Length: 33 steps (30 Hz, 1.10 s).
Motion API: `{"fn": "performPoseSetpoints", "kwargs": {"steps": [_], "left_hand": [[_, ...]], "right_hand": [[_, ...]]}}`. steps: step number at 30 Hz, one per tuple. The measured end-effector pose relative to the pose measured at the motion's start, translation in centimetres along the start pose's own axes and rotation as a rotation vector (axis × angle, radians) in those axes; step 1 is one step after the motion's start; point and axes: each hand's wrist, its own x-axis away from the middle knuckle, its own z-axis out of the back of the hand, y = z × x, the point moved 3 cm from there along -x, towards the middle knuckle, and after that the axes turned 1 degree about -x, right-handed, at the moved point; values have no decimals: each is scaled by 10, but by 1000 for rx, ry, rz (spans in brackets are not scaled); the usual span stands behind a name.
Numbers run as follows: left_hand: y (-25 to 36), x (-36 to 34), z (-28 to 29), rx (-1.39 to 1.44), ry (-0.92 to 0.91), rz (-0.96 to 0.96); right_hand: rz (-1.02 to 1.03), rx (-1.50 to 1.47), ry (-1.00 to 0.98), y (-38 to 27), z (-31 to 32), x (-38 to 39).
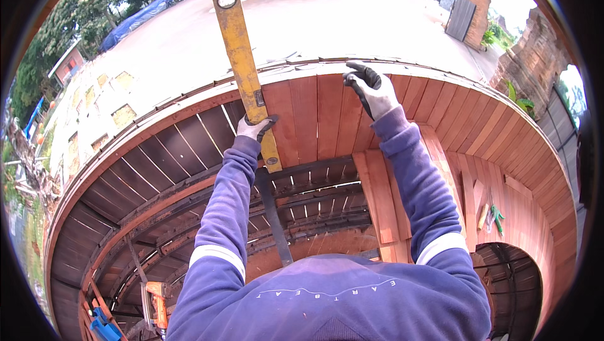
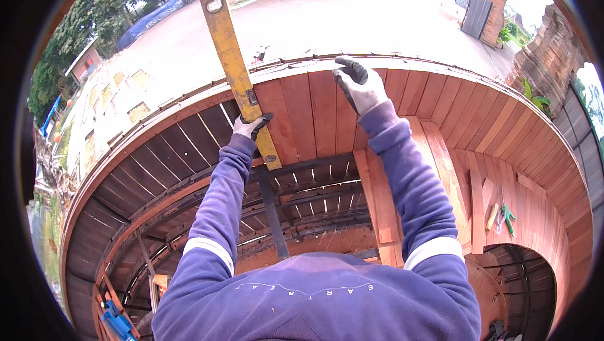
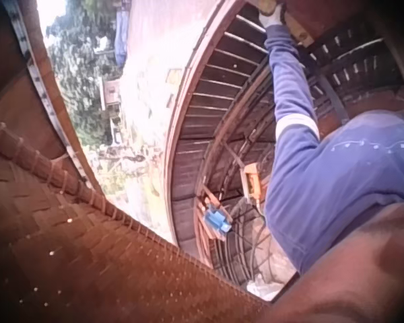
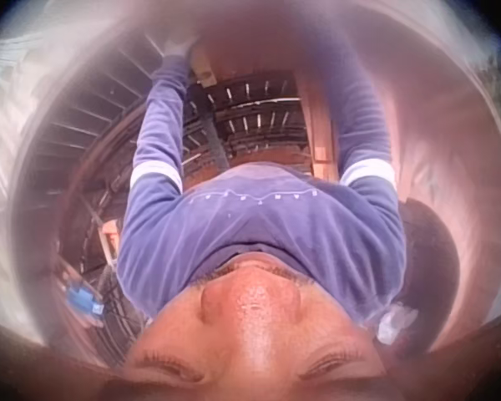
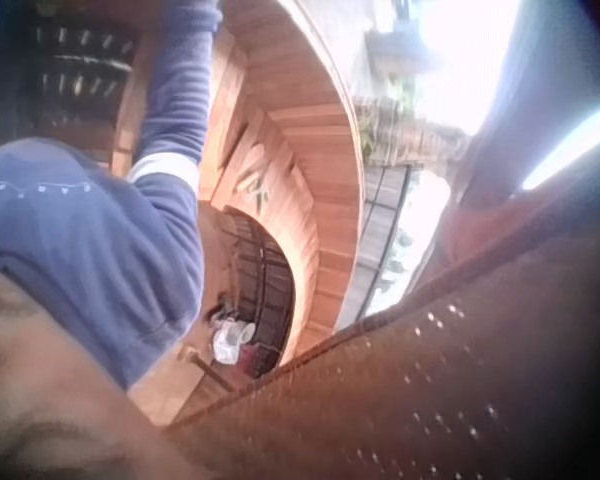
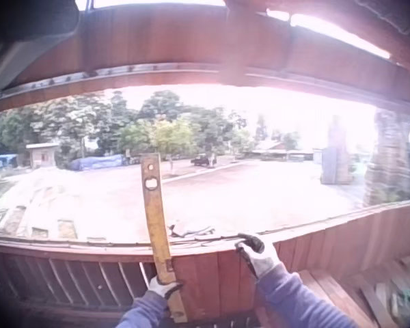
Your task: The person installs wooden planks onto a curved ceiling structure. They use a spirit level to check alignment, then secure the planks with a nail gun. The person repeats this process for multiple planks, ensuring each is level before fastening.
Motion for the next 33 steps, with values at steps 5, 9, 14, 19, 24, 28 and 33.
{"fn": "performPoseSetpoints", "kwargs": {"steps": [5,9,14,19,24,28,33], "left_hand": [[-13,5,15,100,35,-64],[11,42,30,169,155,-111],[38,114,26,360,66,-80],[77,204,1,362,118,-152],[66,254,7,379,62,-48],[67,268,33,369,-62,79],[76,271,79,671,105,-93]], "right_hand": [[3,436,29,-39,51,120],[-54,507,94,-53,39,208],[171,813,-89,-18,-55,238],[201,946,-267,26,-124,237],[-80,567,-624,50,-145,247],[-110,24,-650,70,-172,276],[-196,634,-483,47,-158,251]]}}
